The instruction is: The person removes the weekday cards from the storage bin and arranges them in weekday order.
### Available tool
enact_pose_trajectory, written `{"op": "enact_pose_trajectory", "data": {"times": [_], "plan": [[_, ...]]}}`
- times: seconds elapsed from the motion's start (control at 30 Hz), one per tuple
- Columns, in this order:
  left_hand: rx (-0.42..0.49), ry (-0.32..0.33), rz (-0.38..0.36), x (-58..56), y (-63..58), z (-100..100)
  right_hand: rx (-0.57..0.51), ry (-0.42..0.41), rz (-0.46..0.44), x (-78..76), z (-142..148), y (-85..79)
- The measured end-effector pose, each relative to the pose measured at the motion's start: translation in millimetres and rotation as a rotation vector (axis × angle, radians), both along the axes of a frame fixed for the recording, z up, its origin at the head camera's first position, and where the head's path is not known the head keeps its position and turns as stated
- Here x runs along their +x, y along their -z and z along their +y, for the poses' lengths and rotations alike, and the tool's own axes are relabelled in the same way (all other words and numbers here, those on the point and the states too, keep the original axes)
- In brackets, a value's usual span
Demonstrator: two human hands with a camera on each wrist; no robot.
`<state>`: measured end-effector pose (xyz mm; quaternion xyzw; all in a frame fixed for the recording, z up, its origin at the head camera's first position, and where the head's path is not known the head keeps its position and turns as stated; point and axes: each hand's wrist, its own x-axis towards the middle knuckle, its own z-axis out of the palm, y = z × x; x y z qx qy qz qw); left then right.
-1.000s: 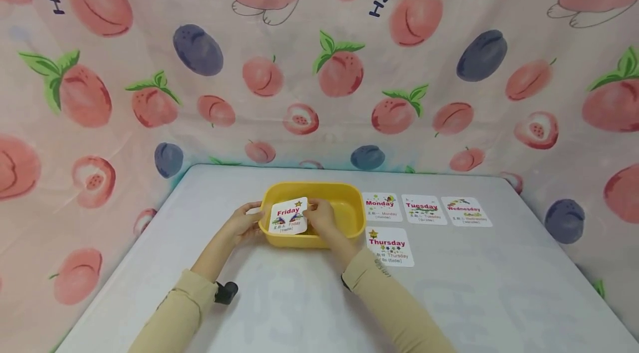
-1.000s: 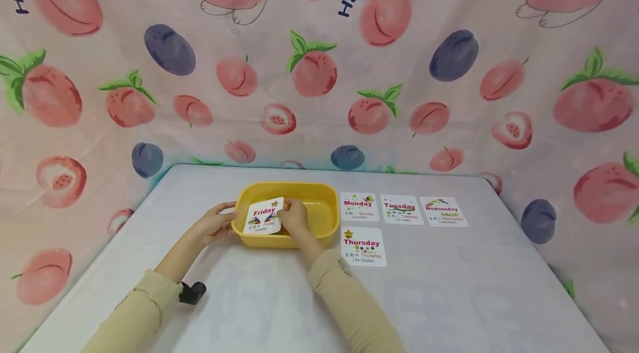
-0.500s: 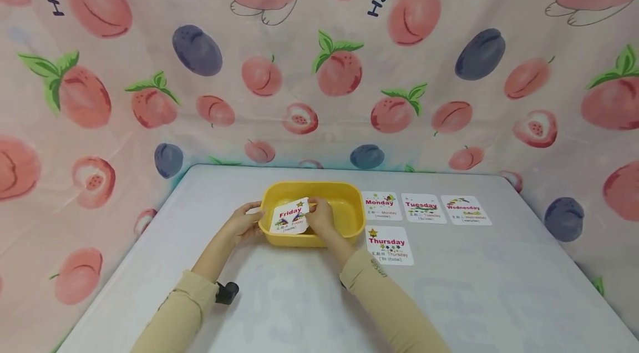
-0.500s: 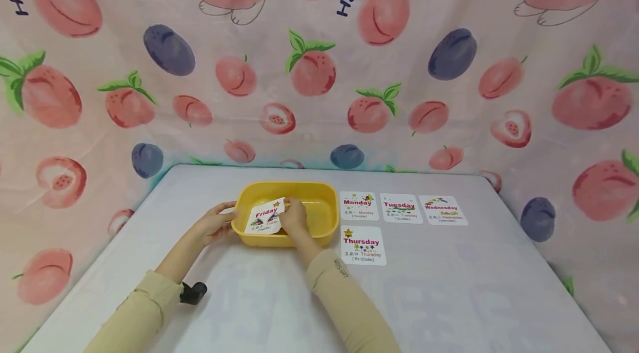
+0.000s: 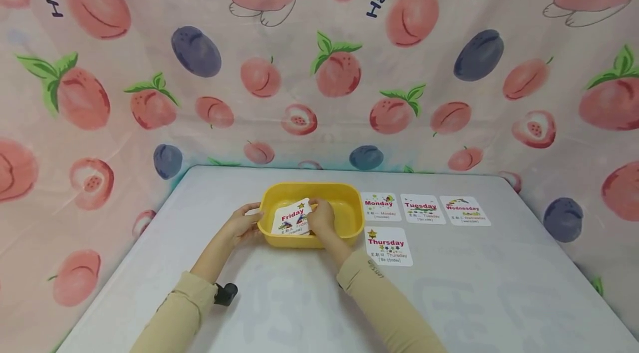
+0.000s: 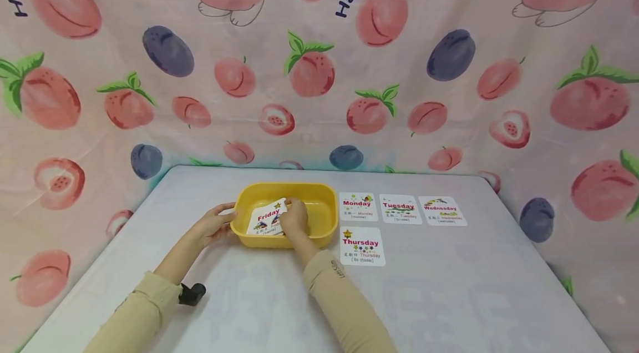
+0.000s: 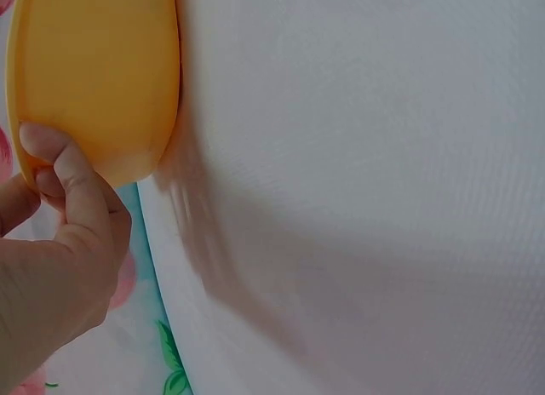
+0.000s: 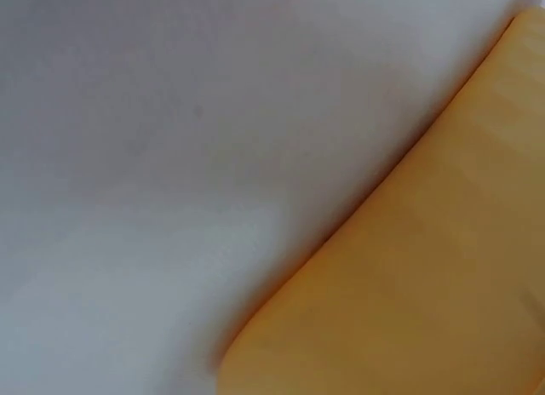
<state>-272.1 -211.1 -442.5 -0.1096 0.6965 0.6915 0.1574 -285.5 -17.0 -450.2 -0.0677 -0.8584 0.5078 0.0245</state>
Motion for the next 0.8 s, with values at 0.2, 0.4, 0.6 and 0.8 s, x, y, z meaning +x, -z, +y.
{"op": "enact_pose_trajectory", "data": {"times": [0.2, 0.4, 0.6, 0.8], "plan": [[-0.012, 0.012, 0.001, 0.1, -1.9, 0.4, -0.019, -0.011, 0.042, -2.0, 1.4, 1.0], [-0.037, 0.012, -0.014, -1.2, -5.3, -0.3, -0.052, -0.023, 0.009, -4.1, 2.1, -2.7], [-0.027, 0.0, -0.008, -2.7, -8.2, 0.1, -0.044, -0.011, 0.012, -4.5, 3.0, -6.6], [-0.034, 0.0, -0.031, 1.9, -1.4, -1.2, -0.043, -0.029, 0.012, 0.5, 2.3, -0.6]]}}
